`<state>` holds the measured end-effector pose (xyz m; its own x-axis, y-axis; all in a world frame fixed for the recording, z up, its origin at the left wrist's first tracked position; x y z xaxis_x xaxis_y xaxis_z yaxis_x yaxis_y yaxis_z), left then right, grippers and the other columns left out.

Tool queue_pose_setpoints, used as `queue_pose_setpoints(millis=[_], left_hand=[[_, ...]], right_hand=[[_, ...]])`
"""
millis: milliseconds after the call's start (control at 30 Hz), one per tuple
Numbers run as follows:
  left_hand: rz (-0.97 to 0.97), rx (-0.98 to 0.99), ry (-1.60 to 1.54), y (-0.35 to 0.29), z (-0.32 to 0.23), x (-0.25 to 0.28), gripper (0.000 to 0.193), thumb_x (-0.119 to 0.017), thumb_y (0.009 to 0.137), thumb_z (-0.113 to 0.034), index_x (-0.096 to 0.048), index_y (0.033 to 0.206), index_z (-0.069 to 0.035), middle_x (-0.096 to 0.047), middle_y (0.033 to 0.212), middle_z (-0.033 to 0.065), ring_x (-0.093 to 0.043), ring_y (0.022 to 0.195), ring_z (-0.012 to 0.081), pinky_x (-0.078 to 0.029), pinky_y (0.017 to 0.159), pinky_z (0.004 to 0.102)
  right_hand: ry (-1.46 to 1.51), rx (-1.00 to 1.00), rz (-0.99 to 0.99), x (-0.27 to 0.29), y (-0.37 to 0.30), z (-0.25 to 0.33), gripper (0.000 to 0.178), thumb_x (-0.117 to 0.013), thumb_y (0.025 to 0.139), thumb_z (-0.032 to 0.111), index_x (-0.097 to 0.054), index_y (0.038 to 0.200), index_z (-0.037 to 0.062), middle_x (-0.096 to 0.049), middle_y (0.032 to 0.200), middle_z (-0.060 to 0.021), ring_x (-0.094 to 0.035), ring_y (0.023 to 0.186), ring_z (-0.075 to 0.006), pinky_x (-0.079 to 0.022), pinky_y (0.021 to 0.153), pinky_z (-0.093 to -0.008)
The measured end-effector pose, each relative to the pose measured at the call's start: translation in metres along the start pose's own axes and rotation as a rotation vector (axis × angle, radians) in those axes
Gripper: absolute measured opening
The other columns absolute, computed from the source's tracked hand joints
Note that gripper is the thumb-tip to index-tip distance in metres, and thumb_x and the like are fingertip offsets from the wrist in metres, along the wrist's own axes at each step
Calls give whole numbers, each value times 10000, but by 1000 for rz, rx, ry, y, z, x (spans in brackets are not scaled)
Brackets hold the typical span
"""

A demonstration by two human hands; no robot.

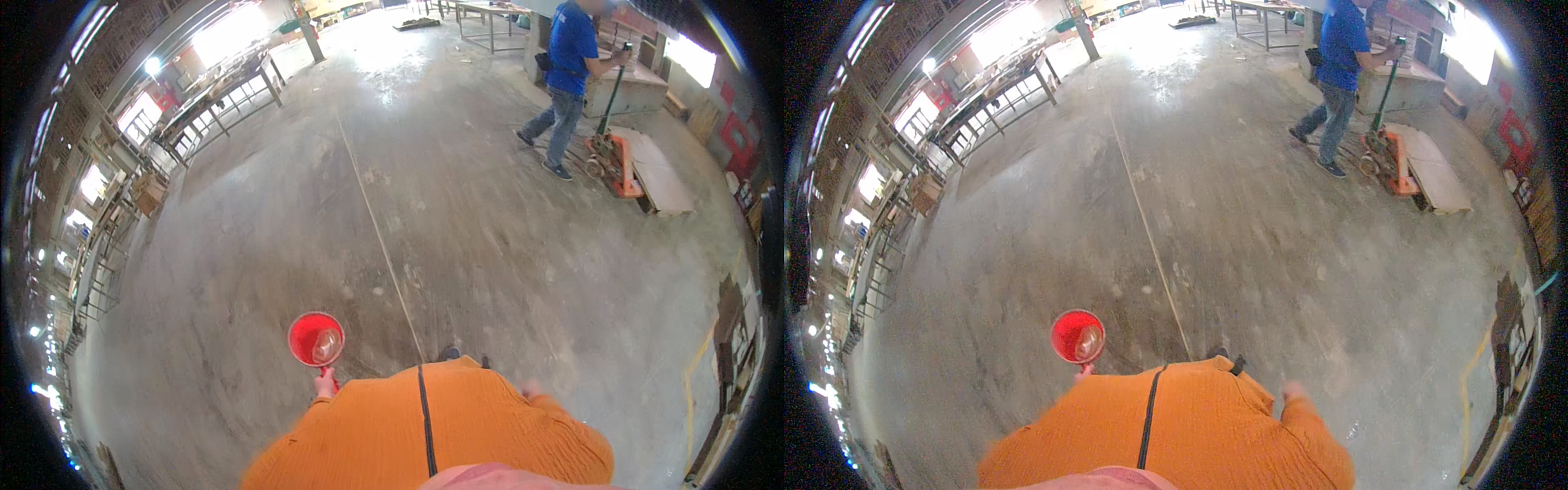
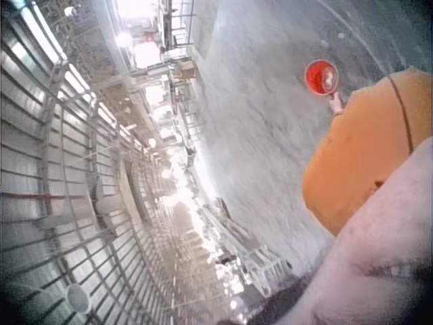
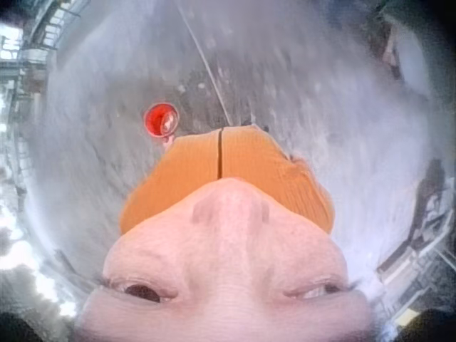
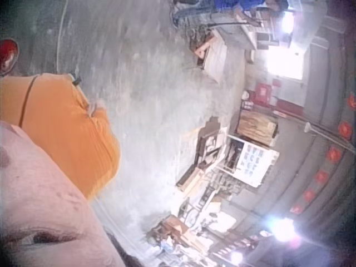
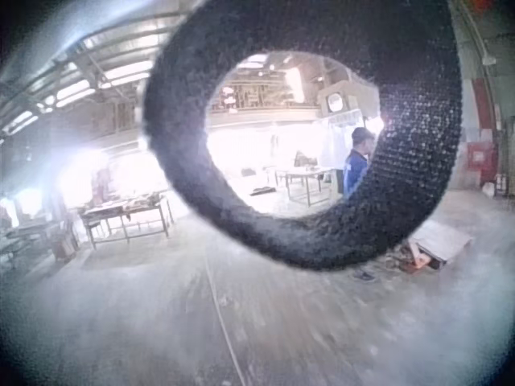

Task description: The person walks through a workshop, discards a small red bowl, and then sweeps the floor with a broom. They gather debris into a pile while moving around various wooden materials and equipment.

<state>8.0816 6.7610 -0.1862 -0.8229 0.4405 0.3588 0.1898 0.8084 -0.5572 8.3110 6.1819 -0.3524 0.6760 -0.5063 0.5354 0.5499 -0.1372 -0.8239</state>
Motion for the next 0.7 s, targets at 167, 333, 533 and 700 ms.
queue_pose_setpoints(millis=[167,333,533,700], left_hand=[[18,153,-101,85,-47,-80,269,-619,708,-255,-483,712,-23,-465,508,57,-447,376,169,-345,339,300],[-49,101,-90,194,-122,-125,273,-612,701,-269,-495,710,-23,-487,519,71,-460,381,174,-353,344,306],[-63,52,114,341,-275,-228,311,-614,697,-302,-507,644,-15,-513,519,85,-484,386,185,-360,340,315],[106,-20,14,457,-429,-331,252,-605,715,-267,-493,677,-43,-489,519,60,-475,379,162,-358,328,294]], right_hand=[[-71,578,-401,159,92,356,342,-417,821,289,-564,887,-13,-559,926,-261,-524,900,-409,-422,727,-445],[27,772,-564,253,126,602,286,-421,802,220,-556,874,-21,-558,901,-261,-521,886,-416,-427,726,-446],[4,278,-422,256,237,607,338,-446,832,281,-590,935,-8,-587,962,-212,-551,930,-363,-441,768,-442],[-32,-45,57,155,251,545,856,-345,726,710,-557,1025,-64,-590,905,-240,-561,908,-367,-404,803,-436]])
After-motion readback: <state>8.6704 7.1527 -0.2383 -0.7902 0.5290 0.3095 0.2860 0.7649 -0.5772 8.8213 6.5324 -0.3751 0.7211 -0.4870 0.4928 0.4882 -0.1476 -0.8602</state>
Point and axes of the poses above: each hand's wrist, its own y-axis towards the middle knuckle, its own x-axis out of the back of the hand, z = x × y, the point moved 10 cm from there along y, towards the middle knuckle
